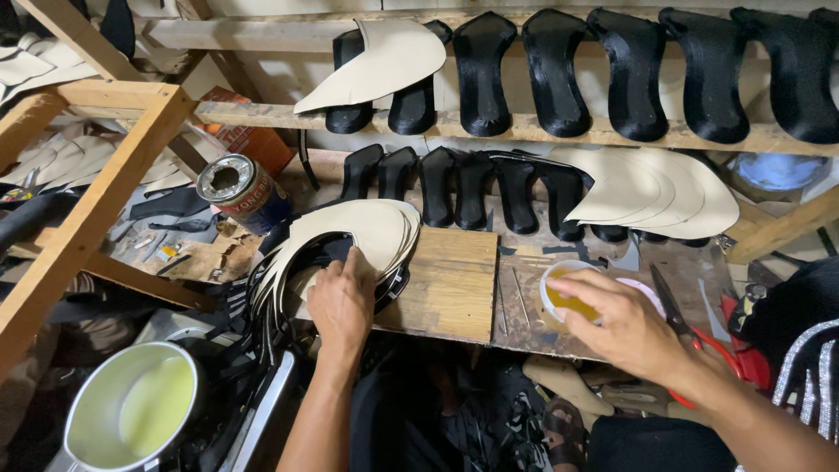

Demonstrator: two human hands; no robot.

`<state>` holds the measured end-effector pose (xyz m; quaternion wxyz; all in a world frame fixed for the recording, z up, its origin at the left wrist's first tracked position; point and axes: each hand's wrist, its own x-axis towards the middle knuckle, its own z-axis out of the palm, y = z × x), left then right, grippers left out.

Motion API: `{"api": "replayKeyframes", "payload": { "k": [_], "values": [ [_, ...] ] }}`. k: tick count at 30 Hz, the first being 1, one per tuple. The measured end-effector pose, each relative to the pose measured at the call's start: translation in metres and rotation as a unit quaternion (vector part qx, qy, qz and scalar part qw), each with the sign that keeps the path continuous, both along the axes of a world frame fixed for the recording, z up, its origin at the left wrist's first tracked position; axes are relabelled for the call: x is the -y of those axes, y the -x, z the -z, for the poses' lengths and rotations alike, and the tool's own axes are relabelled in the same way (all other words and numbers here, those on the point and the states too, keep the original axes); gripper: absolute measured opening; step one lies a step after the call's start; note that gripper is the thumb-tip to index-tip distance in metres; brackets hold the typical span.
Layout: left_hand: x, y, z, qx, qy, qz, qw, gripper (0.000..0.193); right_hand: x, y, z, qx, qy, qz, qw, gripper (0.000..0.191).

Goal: The person repeatedly picks a beige shoe upper and a black strap, applies adhesive from a small container to the strap, and presses the strap onto the upper. The person places the assembled pieces on a wooden shelf and repeats the process with multiple units.

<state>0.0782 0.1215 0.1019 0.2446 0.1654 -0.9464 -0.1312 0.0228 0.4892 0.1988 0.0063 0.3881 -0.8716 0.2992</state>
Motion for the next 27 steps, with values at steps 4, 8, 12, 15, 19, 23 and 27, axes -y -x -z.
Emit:
{"api": "replayKeyframes", "payload": {
  "k": [4, 8, 12, 15, 19, 23, 27],
  "values": [
    [-0.001, 0.004, -0.014, -0.02, -0.041, -0.002, 0.999, 0.035, 0.012, -0.007, -0.01, 0.01, -0.015, -0.004, 1.0, 0.042],
    [0.003, 0.006, -0.025, -0.043, -0.089, -0.015, 0.995, 0.033, 0.021, -0.015, -0.01, 0.042, -0.016, -0.003, 0.999, 0.041],
    [0.008, 0.004, -0.036, 0.075, -0.2, -0.045, 0.976, 0.035, 0.029, -0.022, -0.005, 0.043, -0.017, -0.013, 0.999, 0.043],
    [0.009, -0.003, -0.046, 0.079, -0.189, -0.051, 0.977, 0.033, 0.032, -0.026, -0.01, 0.059, -0.013, -0.026, 0.998, 0.043],
    [0.012, -0.012, -0.054, -0.015, -0.127, -0.007, 0.992, 0.028, 0.041, -0.029, -0.019, 0.08, -0.027, -0.03, 0.996, 0.043],
    [0.021, -0.013, -0.052, 0.06, -0.373, -0.035, 0.925, 0.031, 0.055, -0.033, -0.019, 0.075, -0.033, -0.046, 0.996, 0.043],
    [0.016, -0.024, -0.058, -0.014, -0.562, 0.035, 0.826, 0.028, 0.063, -0.034, -0.022, 0.151, -0.053, -0.022, 0.987, 0.049]
  ]
}}
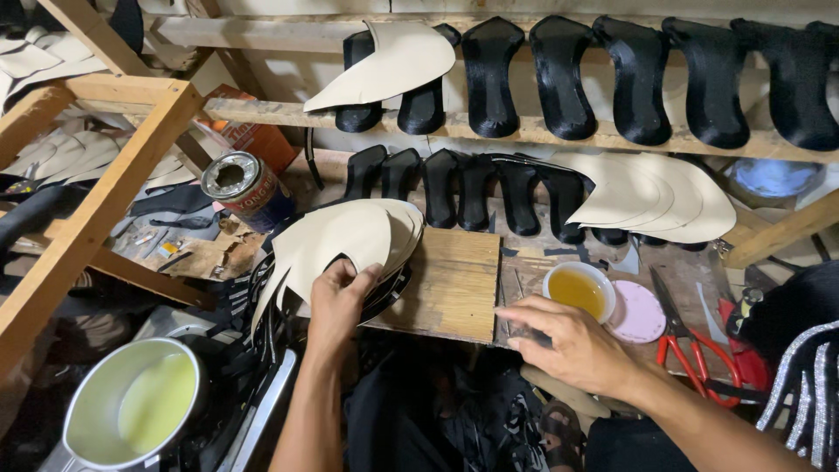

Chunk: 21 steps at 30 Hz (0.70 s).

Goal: The person repeatedly picks a beige shoe upper and a black strap, applies adhesive from a small container to the strap, and presses the strap onto the upper. The person places the assembled pieces on a wooden shelf and repeats the process with multiple units.

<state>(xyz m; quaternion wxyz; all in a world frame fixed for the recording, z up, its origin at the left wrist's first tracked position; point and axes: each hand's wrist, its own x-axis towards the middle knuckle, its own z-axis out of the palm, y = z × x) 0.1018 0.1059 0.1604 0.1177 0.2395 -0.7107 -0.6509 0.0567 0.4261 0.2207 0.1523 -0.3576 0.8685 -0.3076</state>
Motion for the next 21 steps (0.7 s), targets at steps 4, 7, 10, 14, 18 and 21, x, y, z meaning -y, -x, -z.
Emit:
{"api": "replayKeyframes", "payload": {
  "k": [4, 7, 10, 14, 18, 21],
  "values": [
    [-0.046, -0.034, -0.01, -0.27, 0.1, 0.088, 0.954, 0.019, 0.016, 0.006, 0.002, 0.125, 0.136, 0.05, 0.981, 0.076],
    [-0.086, -0.062, -0.004, -0.321, 0.25, 0.173, 0.897, 0.022, 0.024, 0.015, 0.01, 0.257, 0.343, 0.058, 0.902, 0.094],
    [-0.1, -0.077, 0.019, -0.304, 0.309, 0.208, 0.877, 0.047, 0.028, 0.011, 0.025, 0.297, 0.434, 0.083, 0.846, 0.101],
    [-0.094, -0.083, 0.042, -0.197, -0.097, 0.121, 0.968, 0.089, 0.015, -0.014, 0.034, 0.205, 0.369, 0.18, 0.888, 0.1],
    [-0.07, -0.078, 0.046, -0.19, -0.43, -0.103, 0.877, 0.063, -0.007, -0.034, 0.034, 0.21, 0.309, 0.207, 0.904, 0.094],
    [-0.043, -0.078, 0.053, -0.184, -0.406, -0.156, 0.881, 0.054, -0.016, -0.049, 0.047, 0.254, 0.237, 0.18, 0.921, 0.09]
  ]
}}
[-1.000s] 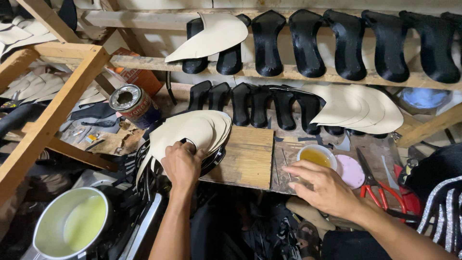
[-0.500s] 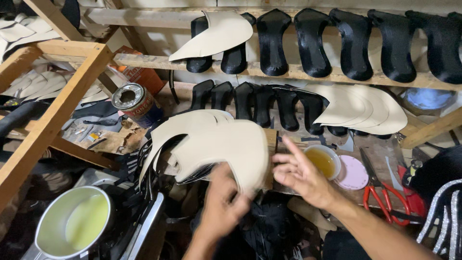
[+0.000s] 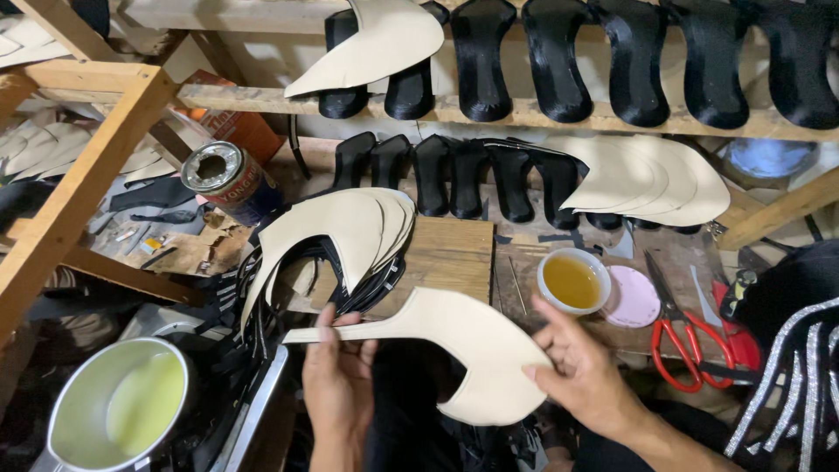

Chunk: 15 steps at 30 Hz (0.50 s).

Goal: The person repeatedly picks a beige shoe upper and a black strap, applies adhesive from a small container to the strap, and presses the strap onto the upper. The person places the assembled pieces on a wooden shelf and repeats the process with multiple units.

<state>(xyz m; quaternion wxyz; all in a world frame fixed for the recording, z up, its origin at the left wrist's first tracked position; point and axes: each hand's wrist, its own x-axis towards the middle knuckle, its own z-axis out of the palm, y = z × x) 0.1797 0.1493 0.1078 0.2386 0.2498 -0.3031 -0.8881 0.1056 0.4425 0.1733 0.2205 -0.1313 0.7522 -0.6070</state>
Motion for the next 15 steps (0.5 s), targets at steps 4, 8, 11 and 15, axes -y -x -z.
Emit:
{"api": "replayKeyframes", "payload": {
  "k": [4, 8, 11, 15],
  "values": [
    [0.01, 0.001, 0.013, -0.021, 0.011, 0.013, 1.0, 0.047, -0.021, -0.002, 0.013, -0.081, -0.121, -0.091, 0.985, 0.067],
    [-0.015, -0.001, 0.021, -0.037, 0.055, 0.104, 0.992, 0.038, -0.04, 0.031, 0.014, -0.419, -0.269, -0.021, 0.867, 0.043],
    [-0.039, 0.0, 0.02, -0.022, 0.05, 0.179, 0.982, 0.038, -0.041, 0.058, 0.015, -0.481, -0.349, -0.015, 0.804, 0.05],
    [-0.058, 0.002, 0.014, -0.056, 0.063, 0.233, 0.969, 0.032, -0.045, 0.068, 0.019, -0.46, -0.413, -0.043, 0.785, 0.067]
  ]
}}
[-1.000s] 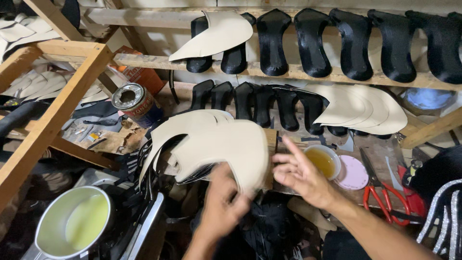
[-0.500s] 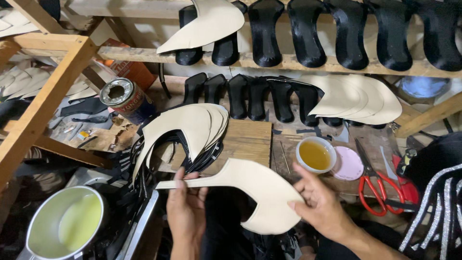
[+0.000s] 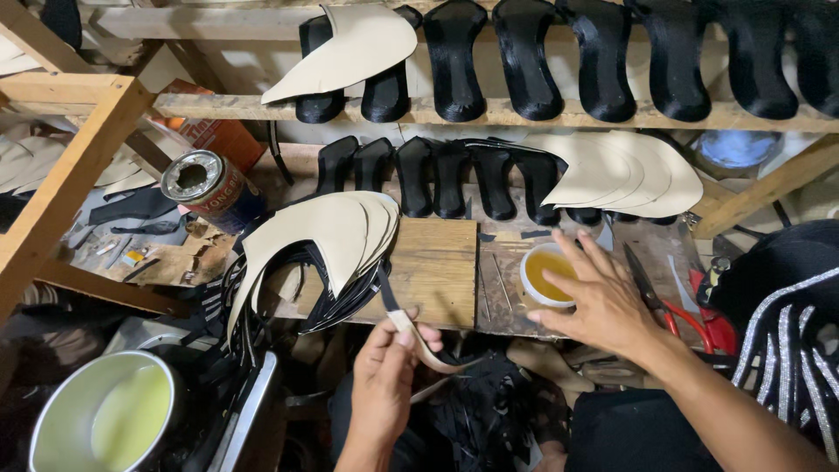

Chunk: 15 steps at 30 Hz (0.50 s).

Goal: The person repeatedly picks a beige shoe upper and a black strap, applies adhesive from a small container to the strap, and presses the strap onto the upper. The person places the assembled pieces on a wooden shelf and repeats the process with multiple units.

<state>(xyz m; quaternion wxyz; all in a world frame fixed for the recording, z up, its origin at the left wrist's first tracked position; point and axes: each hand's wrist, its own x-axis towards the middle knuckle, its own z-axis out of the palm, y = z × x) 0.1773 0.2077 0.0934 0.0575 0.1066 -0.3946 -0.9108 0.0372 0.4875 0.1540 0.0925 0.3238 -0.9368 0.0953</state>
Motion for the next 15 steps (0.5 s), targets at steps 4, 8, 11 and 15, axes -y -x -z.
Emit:
{"api": "replayKeyframes", "payload": {
  "k": [4, 8, 11, 15],
  "values": [
    [-0.008, 0.003, -0.004, -0.012, -0.014, 0.024, 1.0, 0.031, -0.014, -0.003, 0.005, -0.004, 0.055, -0.011, 0.998, 0.053],
    [-0.018, 0.011, -0.001, 0.009, 0.013, 0.043, 0.999, 0.03, -0.022, -0.004, 0.008, 0.032, 0.079, 0.002, 0.996, 0.032],
    [-0.032, 0.013, 0.002, -0.013, 0.031, 0.083, 0.996, 0.027, -0.024, -0.009, 0.001, 0.139, 0.17, 0.024, 0.975, 0.029],
    [-0.052, 0.012, 0.002, 0.004, 0.04, 0.12, 0.992, 0.032, -0.017, -0.032, -0.015, 0.139, 0.228, -0.047, 0.962, 0.014]
  ]
}}
